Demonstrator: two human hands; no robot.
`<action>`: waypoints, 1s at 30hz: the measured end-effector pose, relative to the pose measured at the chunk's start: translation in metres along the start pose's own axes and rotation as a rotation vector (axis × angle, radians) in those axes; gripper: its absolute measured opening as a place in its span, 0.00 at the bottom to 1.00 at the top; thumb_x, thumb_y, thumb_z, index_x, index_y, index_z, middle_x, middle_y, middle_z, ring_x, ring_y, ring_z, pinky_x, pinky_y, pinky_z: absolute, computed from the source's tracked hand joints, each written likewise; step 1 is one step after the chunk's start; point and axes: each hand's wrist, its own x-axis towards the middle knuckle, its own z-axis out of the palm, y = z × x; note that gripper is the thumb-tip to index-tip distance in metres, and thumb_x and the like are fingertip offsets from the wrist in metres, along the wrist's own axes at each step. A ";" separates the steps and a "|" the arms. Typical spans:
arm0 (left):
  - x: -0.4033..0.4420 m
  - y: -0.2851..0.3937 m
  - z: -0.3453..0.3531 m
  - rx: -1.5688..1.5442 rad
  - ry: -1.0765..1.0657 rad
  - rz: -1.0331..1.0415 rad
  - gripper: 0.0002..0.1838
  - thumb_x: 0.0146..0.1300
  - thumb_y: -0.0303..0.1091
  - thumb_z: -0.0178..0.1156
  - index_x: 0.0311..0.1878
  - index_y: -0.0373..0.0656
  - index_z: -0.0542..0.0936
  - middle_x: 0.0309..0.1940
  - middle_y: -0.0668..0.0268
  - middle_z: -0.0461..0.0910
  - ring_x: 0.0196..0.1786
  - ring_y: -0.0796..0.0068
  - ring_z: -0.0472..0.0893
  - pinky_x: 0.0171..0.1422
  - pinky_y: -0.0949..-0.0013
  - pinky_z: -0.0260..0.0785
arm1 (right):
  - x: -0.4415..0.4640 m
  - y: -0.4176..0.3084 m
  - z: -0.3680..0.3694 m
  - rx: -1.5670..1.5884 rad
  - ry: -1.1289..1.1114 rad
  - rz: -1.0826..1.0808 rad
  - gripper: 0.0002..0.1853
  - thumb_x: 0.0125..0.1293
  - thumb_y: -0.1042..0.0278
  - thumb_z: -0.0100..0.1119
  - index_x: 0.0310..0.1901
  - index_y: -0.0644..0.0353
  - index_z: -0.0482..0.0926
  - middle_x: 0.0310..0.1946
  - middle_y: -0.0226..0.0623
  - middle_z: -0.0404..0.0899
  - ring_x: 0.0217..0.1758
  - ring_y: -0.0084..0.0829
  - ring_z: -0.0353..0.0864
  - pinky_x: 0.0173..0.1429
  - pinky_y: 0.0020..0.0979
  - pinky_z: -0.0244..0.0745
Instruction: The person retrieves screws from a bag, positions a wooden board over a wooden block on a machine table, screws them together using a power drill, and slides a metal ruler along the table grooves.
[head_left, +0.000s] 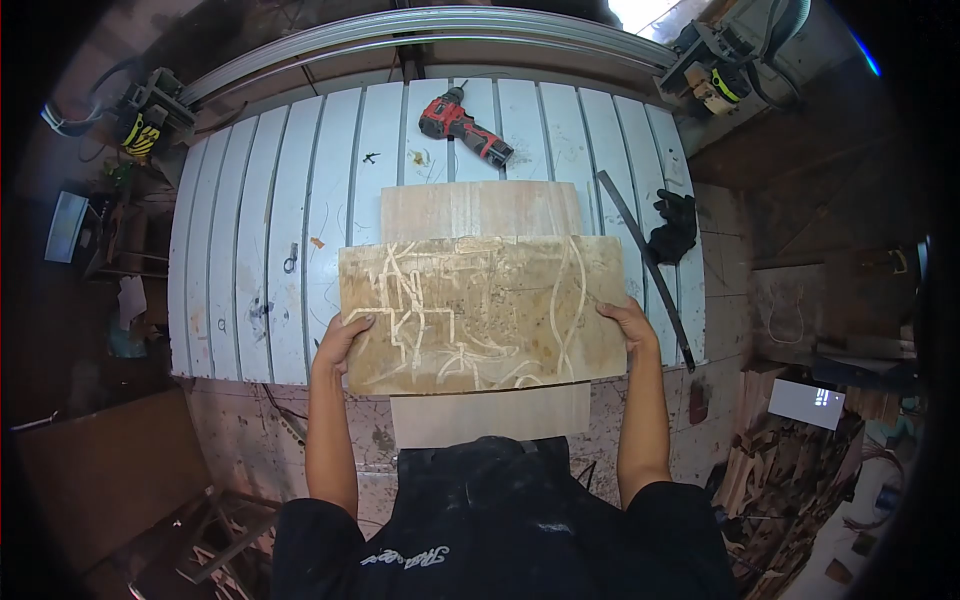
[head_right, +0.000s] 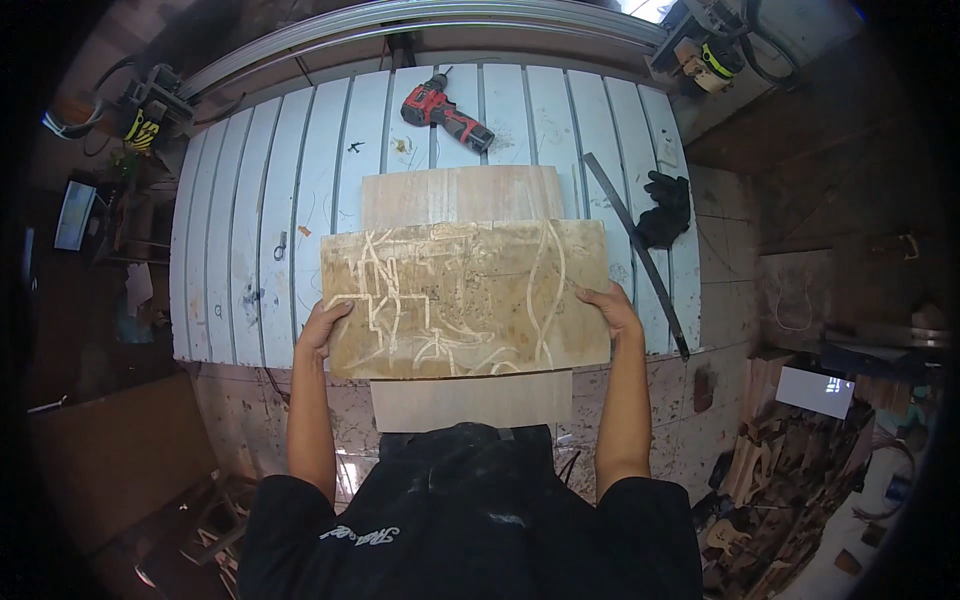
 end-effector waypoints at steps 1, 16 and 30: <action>0.000 -0.001 0.000 -0.004 -0.002 0.002 0.23 0.62 0.30 0.67 0.59 0.33 0.75 0.47 0.57 0.84 0.45 0.68 0.86 0.50 0.65 0.83 | 0.000 0.000 0.000 0.001 0.001 0.002 0.32 0.58 0.74 0.73 0.64 0.68 0.73 0.54 0.43 0.83 0.54 0.36 0.85 0.58 0.37 0.81; 0.007 0.010 -0.006 -0.058 -0.038 -0.104 0.26 0.61 0.31 0.69 0.60 0.30 0.74 0.47 0.54 0.84 0.44 0.65 0.88 0.47 0.62 0.85 | -0.001 -0.001 -0.005 0.042 0.064 0.083 0.33 0.57 0.71 0.74 0.64 0.69 0.72 0.54 0.43 0.82 0.52 0.36 0.85 0.58 0.36 0.81; 0.005 0.016 0.004 0.010 -0.026 -0.106 0.27 0.60 0.29 0.70 0.61 0.30 0.74 0.48 0.54 0.84 0.46 0.64 0.87 0.48 0.63 0.85 | 0.000 0.000 -0.004 -0.039 0.007 0.054 0.34 0.56 0.73 0.75 0.64 0.67 0.72 0.54 0.43 0.82 0.54 0.36 0.84 0.60 0.38 0.80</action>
